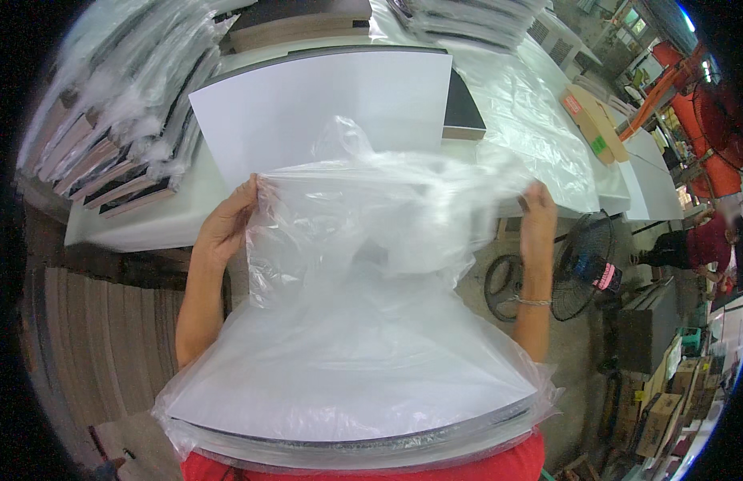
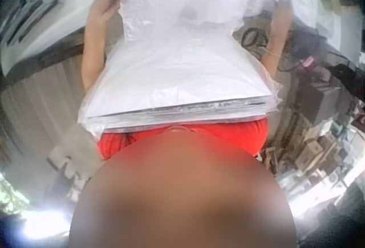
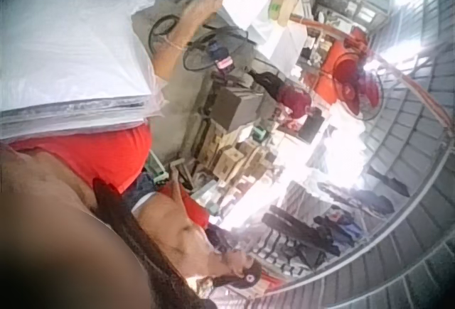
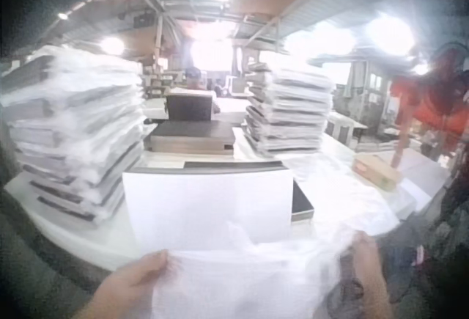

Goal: The person picks up a black rectangular board and places it into a clear plastic bag. They repeat this process for several boards, stacking the packaged items on the table.

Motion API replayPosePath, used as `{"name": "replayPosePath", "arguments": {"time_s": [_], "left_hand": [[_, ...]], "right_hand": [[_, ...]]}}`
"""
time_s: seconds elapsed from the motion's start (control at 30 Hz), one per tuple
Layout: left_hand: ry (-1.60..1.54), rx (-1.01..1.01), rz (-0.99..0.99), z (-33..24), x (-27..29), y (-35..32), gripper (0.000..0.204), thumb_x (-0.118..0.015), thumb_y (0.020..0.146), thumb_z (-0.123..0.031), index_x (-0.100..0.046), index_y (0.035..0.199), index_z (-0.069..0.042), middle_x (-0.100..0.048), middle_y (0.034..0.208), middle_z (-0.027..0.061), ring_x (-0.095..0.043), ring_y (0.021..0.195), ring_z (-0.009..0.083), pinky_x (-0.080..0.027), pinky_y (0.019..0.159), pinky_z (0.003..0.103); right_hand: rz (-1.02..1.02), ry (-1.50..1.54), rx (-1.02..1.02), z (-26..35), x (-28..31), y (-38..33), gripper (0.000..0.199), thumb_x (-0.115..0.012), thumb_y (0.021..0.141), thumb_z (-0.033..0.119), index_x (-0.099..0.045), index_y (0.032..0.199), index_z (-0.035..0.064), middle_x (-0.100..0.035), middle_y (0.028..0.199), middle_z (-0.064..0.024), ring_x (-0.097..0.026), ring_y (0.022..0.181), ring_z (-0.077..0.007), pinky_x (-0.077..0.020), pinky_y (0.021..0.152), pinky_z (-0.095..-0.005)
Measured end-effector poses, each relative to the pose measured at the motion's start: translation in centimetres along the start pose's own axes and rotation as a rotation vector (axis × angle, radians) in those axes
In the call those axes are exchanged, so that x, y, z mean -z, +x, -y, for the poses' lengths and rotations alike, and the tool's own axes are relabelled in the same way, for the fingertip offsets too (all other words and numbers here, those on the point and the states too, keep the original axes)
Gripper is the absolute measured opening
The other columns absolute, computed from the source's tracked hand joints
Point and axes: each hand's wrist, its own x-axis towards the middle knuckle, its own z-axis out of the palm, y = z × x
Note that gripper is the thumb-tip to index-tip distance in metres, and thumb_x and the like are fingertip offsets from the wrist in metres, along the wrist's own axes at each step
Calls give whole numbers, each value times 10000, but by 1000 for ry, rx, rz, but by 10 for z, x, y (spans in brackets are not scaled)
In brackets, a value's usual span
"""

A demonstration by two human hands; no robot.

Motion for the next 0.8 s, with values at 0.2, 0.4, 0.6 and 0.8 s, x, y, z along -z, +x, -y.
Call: {"name": "replayPosePath", "arguments": {"time_s": [0.2, 0.4, 0.6, 0.8], "left_hand": [[609, -205, 282, 26, 0, 16, 212, -639, 859, -275, -663, 930, -76, -541, 1144, 104, -531, 1061, 166, -453, 893, 274], [723, -142, 431, 46, -42, 16, 252, -662, 842, -243, -673, 1010, -54, -482, 1119, 89, -517, 1044, 180, -444, 904, 299], [796, -267, 266, 35, -46, 0, 275, -665, 837, -211, -652, 1041, -28, -498, 1096, 78, -547, 989, 170, -478, 856, 290], [929, -333, -146, -12, -2, -34, 549, -699, 781, -286, -514, 1252, -75, -487, 1210, 142, -505, 1113, 244, -436, 913, 371]], "right_hand": [[100, 333, -118, 5, 29, -20, 316, -517, 933, 196, -513, 1167, -18, -520, 1238, -115, -528, 1076, -170, -441, 902, -300], [647, -200, 470, 55, -106, -58, 157, -673, 797, 199, -598, 918, 131, -387, 1386, -113, -293, 1318, -242, -199, 1081, -455], [967, -225, 353, 39, -154, -66, 99, -660, 785, 100, -573, 831, 110, -570, 1105, -87, -457, 1187, -240, -127, 1098, -487], [838, 196, 205, 18, -164, -57, 137, -598, 800, -20, -521, 857, 78, -605, 916, -21, -586, 995, -200, -132, 1104, -488]]}}
